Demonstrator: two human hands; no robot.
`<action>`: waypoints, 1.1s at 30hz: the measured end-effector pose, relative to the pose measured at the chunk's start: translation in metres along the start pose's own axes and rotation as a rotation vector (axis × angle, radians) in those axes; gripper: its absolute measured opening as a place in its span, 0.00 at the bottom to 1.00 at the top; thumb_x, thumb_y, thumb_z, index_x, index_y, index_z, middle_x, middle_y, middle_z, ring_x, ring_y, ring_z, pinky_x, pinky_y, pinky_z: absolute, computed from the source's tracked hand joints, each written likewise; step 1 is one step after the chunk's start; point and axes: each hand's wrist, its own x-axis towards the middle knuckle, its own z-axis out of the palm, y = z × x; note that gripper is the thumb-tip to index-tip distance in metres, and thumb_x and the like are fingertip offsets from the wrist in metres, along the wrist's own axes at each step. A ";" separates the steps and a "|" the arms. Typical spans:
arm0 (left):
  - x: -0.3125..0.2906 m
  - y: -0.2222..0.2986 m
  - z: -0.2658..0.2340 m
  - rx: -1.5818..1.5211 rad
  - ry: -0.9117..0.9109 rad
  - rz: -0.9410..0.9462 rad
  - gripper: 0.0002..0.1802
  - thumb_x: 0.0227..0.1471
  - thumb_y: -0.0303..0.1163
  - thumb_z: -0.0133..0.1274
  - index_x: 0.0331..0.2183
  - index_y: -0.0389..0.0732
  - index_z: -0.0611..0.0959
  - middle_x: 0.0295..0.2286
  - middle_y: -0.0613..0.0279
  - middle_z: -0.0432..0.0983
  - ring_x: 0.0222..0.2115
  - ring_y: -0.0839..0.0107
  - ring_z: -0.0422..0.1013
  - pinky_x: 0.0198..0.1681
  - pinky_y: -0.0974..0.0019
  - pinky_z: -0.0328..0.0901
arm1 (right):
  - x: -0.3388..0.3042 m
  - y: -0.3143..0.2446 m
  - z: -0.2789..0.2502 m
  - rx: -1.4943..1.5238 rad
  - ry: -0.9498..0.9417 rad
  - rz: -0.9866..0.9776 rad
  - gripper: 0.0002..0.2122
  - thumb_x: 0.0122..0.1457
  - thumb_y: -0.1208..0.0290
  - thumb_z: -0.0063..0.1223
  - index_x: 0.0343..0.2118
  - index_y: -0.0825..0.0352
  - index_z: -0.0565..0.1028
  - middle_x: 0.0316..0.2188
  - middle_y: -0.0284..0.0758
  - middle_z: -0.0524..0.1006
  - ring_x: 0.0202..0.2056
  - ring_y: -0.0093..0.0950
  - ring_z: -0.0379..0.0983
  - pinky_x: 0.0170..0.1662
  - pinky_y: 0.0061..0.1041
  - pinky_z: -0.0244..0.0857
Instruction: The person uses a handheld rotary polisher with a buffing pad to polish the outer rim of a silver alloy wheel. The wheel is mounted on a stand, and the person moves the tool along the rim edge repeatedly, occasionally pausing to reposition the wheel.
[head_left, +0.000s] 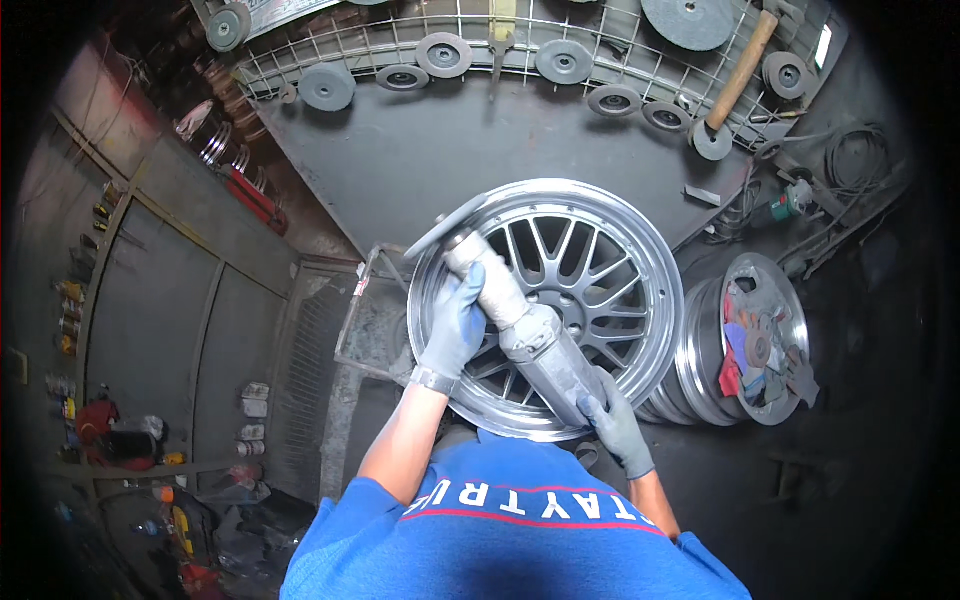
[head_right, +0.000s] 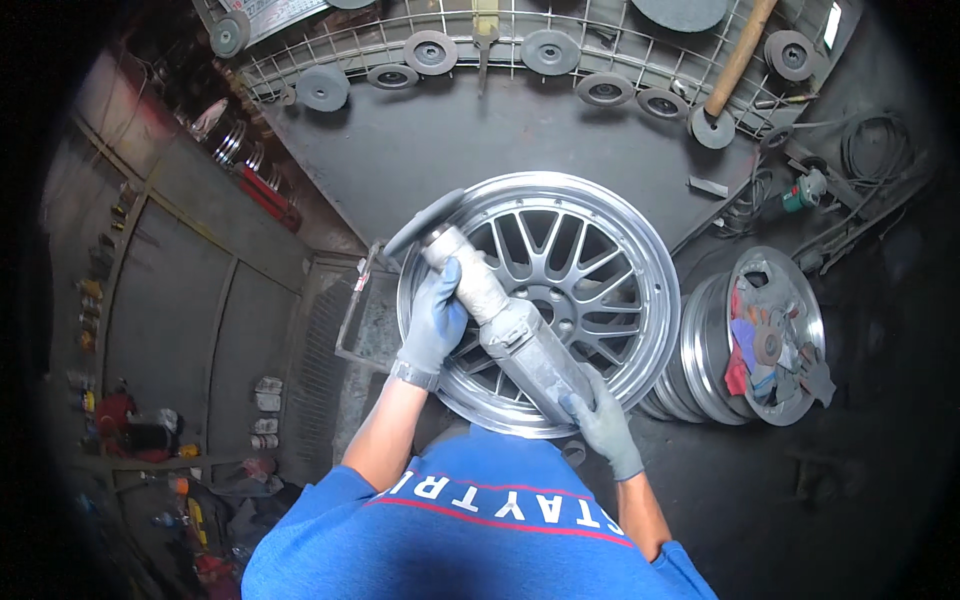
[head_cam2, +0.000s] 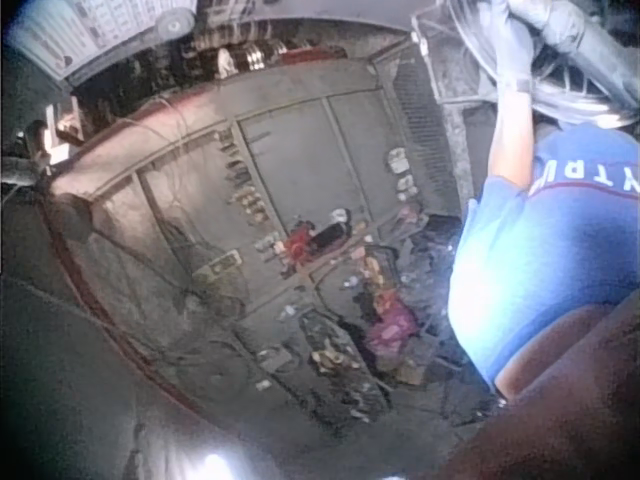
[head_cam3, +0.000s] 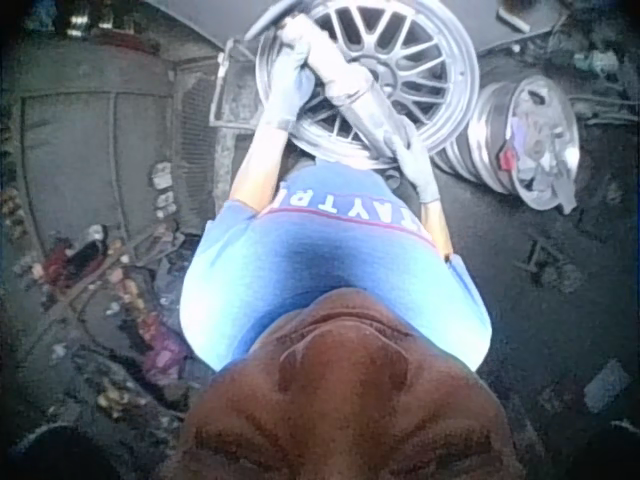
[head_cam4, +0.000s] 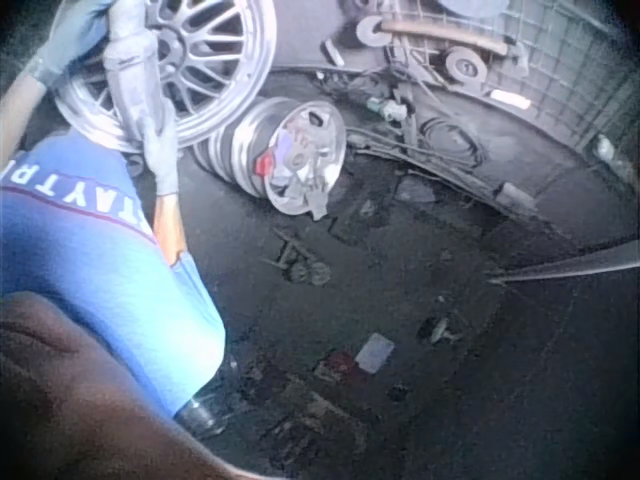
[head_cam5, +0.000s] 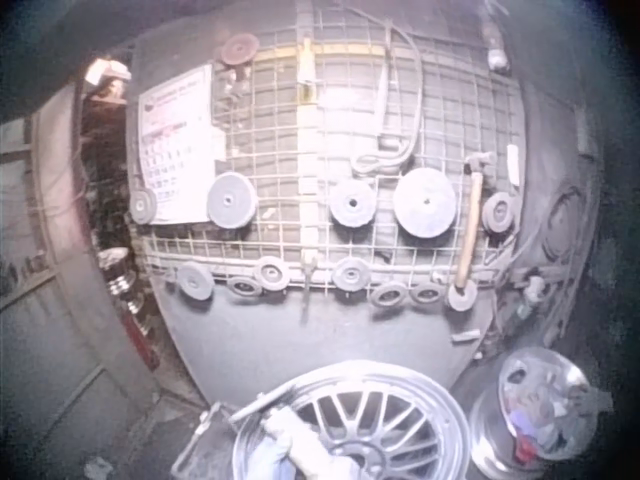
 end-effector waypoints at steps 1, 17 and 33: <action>0.010 0.000 0.009 -0.016 -0.003 -0.033 0.27 0.76 0.44 0.54 0.66 0.38 0.74 0.56 0.58 0.79 0.58 0.66 0.76 0.67 0.58 0.69 | 0.000 0.008 0.003 0.044 0.026 -0.003 0.32 0.71 0.64 0.59 0.73 0.75 0.64 0.66 0.53 0.75 0.68 0.41 0.72 0.71 0.38 0.63; -0.013 -0.005 -0.012 -0.062 0.086 0.009 0.27 0.75 0.44 0.56 0.63 0.36 0.76 0.54 0.57 0.80 0.57 0.64 0.76 0.67 0.57 0.68 | 0.012 -0.009 -0.021 -0.103 -0.073 -0.028 0.36 0.71 0.56 0.63 0.72 0.75 0.65 0.64 0.55 0.77 0.66 0.42 0.74 0.69 0.39 0.65; -0.020 -0.028 -0.034 -0.084 0.062 0.059 0.30 0.76 0.48 0.52 0.66 0.36 0.73 0.59 0.57 0.77 0.62 0.64 0.73 0.70 0.56 0.64 | 0.033 -0.016 -0.050 -0.253 -0.122 -0.075 0.37 0.68 0.57 0.63 0.73 0.77 0.64 0.62 0.59 0.78 0.65 0.47 0.76 0.68 0.40 0.68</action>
